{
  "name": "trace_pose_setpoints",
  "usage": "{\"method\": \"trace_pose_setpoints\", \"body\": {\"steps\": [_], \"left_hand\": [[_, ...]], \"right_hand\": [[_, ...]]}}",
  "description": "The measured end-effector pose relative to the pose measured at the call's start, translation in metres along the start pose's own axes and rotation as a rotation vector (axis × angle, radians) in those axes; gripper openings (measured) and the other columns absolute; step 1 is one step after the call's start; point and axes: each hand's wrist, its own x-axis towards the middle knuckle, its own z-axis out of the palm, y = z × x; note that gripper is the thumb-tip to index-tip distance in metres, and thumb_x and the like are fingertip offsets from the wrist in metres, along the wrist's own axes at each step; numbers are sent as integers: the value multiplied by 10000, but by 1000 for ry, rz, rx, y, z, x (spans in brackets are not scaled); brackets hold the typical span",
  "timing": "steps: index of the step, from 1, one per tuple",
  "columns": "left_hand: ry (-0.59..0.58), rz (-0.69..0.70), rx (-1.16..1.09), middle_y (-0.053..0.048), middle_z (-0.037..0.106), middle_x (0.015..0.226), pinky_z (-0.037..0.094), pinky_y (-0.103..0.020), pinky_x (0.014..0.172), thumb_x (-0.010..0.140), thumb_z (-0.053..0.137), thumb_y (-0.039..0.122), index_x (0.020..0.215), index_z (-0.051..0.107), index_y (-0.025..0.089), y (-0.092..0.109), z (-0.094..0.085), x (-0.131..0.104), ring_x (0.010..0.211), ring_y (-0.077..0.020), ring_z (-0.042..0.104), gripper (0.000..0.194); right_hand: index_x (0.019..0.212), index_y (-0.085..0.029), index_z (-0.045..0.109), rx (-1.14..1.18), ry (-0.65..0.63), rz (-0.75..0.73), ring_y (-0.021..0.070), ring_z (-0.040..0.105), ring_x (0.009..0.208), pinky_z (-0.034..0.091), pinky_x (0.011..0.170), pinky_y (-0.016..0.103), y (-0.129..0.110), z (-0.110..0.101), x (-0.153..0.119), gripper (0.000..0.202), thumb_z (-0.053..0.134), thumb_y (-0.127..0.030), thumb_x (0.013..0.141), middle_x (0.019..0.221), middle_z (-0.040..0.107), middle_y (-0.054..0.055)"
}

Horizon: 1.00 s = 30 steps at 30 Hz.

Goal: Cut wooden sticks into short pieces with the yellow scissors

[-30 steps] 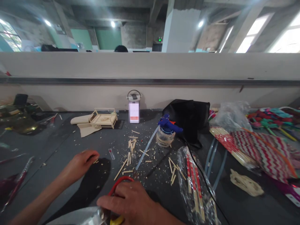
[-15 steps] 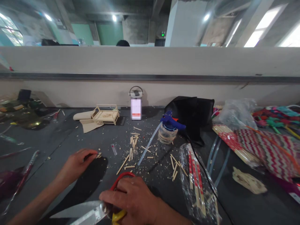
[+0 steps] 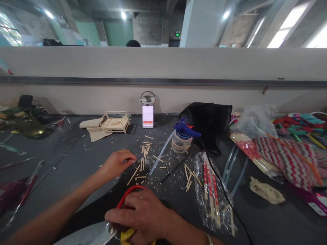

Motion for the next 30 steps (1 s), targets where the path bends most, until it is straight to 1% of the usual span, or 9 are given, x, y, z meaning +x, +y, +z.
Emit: {"method": "trace_pose_setpoints", "body": {"steps": [3,8,13,15,21,24,26,28,30], "left_hand": [[-32,31,11,-13,725,790,489,-275,740,839,578,158,802,724,213,5,12,3,789,-172,651,160],[-52,98,28,-52,727,901,486,-303,818,874,570,165,896,723,195,5,36,21,889,-198,643,157],[-112,208,47,-103,711,992,442,-356,913,887,542,133,992,718,157,7,57,50,984,-232,611,206],[-150,257,43,-86,711,952,432,-355,908,892,545,155,966,723,173,11,64,57,945,-223,613,194],[-246,319,-3,-54,698,828,436,-336,833,805,678,240,806,731,186,23,80,56,808,-209,610,76],[-238,279,-54,-47,688,766,440,-320,805,789,669,197,716,707,174,27,81,54,776,-202,610,86],[-194,217,-97,-44,681,749,448,-309,770,785,650,184,693,686,167,27,76,51,757,-196,609,100],[-120,127,-146,-43,679,757,457,-287,710,810,600,188,730,671,161,25,63,46,739,-185,610,110],[-43,32,-198,-38,675,760,464,-260,649,854,535,217,789,648,154,23,45,38,706,-167,609,145]], "right_hand": [[1200,-304,581,12,28,-11,147,456,593,276,506,286,1,4,-1,572,596,-418,640,730,571,-28],[1227,-322,552,27,35,-10,140,426,582,259,501,279,2,6,-2,603,598,-424,635,739,568,-39],[1252,-321,528,1,-84,15,147,455,637,286,536,273,1,3,-1,599,606,-450,673,779,574,-29],[1255,-321,529,-4,-114,10,147,457,641,288,537,269,1,2,0,611,620,-461,667,789,578,-26],[1209,-317,588,25,-36,17,135,435,585,272,501,259,1,2,0,583,649,-440,642,746,588,-36],[1208,-328,595,25,-39,28,133,428,569,266,488,258,2,2,0,607,668,-435,615,745,587,-36],[1212,-331,594,20,-18,30,135,432,566,270,486,259,2,2,0,618,665,-440,608,736,583,-37],[1219,-322,587,17,40,38,139,447,566,279,486,260,1,3,-1,625,653,-440,609,732,584,-34],[1212,-300,585,31,143,53,143,468,562,290,484,262,1,4,-2,603,635,-418,622,727,588,-28]]}}
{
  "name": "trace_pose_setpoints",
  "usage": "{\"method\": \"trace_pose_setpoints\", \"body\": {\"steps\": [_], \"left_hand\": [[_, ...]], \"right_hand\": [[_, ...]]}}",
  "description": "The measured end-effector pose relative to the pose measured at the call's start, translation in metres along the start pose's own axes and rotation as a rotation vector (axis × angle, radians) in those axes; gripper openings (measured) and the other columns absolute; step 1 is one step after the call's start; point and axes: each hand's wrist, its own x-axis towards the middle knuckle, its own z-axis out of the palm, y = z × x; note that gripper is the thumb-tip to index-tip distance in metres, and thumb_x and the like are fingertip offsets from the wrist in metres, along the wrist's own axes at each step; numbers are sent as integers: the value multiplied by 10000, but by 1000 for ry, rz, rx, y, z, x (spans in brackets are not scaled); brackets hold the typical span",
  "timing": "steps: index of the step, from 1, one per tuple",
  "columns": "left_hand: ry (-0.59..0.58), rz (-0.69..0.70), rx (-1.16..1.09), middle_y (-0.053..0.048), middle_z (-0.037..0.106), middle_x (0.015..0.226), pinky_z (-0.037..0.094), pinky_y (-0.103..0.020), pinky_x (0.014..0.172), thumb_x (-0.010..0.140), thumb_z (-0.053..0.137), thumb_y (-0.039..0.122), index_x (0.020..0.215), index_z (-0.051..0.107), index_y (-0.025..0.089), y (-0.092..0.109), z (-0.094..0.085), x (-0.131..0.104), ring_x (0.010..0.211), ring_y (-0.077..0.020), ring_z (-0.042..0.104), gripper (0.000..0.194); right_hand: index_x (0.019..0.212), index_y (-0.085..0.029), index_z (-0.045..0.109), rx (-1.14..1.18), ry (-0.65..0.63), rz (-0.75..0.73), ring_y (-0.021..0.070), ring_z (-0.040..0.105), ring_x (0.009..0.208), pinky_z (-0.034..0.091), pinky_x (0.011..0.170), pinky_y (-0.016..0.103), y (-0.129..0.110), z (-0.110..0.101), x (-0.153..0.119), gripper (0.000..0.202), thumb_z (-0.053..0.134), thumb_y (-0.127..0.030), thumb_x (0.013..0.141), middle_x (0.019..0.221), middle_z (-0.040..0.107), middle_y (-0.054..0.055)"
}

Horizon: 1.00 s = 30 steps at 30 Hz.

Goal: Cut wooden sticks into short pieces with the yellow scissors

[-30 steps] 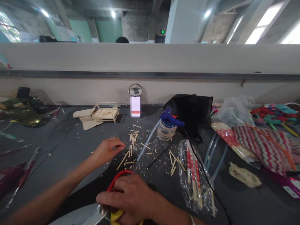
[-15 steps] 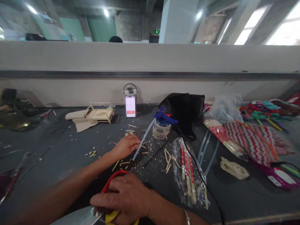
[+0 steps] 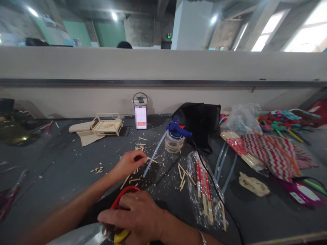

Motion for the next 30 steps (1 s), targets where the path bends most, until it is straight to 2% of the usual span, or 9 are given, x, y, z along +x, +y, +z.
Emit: {"method": "trace_pose_setpoints", "body": {"steps": [4,7,10,13,17,20,24,27,30], "left_hand": [[91,-110,-70,-8,643,712,473,-232,577,901,466,307,843,599,151,0,-32,-27,628,-136,584,213],[134,-164,-61,-5,638,723,472,-231,572,887,478,290,854,595,155,-6,-39,-42,631,-134,583,182],[153,-181,-6,-28,662,785,481,-254,639,844,514,205,913,627,147,-15,-35,-45,691,-150,606,144],[113,-137,67,-49,681,868,472,-286,743,835,520,155,965,675,162,-17,-28,-39,797,-174,615,202],[10,-76,162,-50,680,829,438,-326,831,805,637,225,856,720,193,-7,-15,-26,871,-216,599,103],[-33,-92,214,-60,661,757,433,-357,807,730,720,256,727,703,181,-1,-3,-20,830,-246,590,77],[-34,-138,214,-60,635,717,426,-349,768,725,651,146,621,651,175,1,6,-18,779,-231,576,108],[-17,-173,147,-38,616,674,426,-320,718,706,608,108,601,633,177,0,3,-20,716,-200,561,128],[24,-215,24,-21,633,697,431,-289,687,721,596,155,657,646,179,0,-8,-27,705,-174,563,85]], "right_hand": [[1190,-249,575,71,201,51,159,539,600,355,522,276,-2,-4,1,492,573,-315,702,742,598,-3],[1183,-238,568,88,246,57,165,556,613,376,539,279,-4,-6,4,431,534,-282,755,727,587,4],[1179,-246,564,90,229,2,153,514,559,330,491,269,-5,-5,4,456,540,-316,729,704,570,-11],[1206,-259,553,41,130,-47,154,489,555,307,482,268,-5,-2,1,530,575,-363,687,716,568,-17],[1230,-268,544,-9,71,-66,152,480,557,307,489,270,-3,1,-1,575,586,-395,670,725,565,-24],[1192,-266,563,5,153,-69,145,464,536,292,475,266,-2,1,-1,553,570,-379,651,696,559,-32],[1171,-256,578,27,195,-64,141,464,533,290,471,263,-2,0,1,554,571,-351,625,695,566,-30],[1167,-257,585,31,173,-38,143,482,542,307,478,265,-2,1,1,559,594,-352,615,717,580,-23],[1179,-263,575,29,193,-1,153,507,554,324,489,272,-2,1,0,517,590,-343,669,726,583,-17]]}}
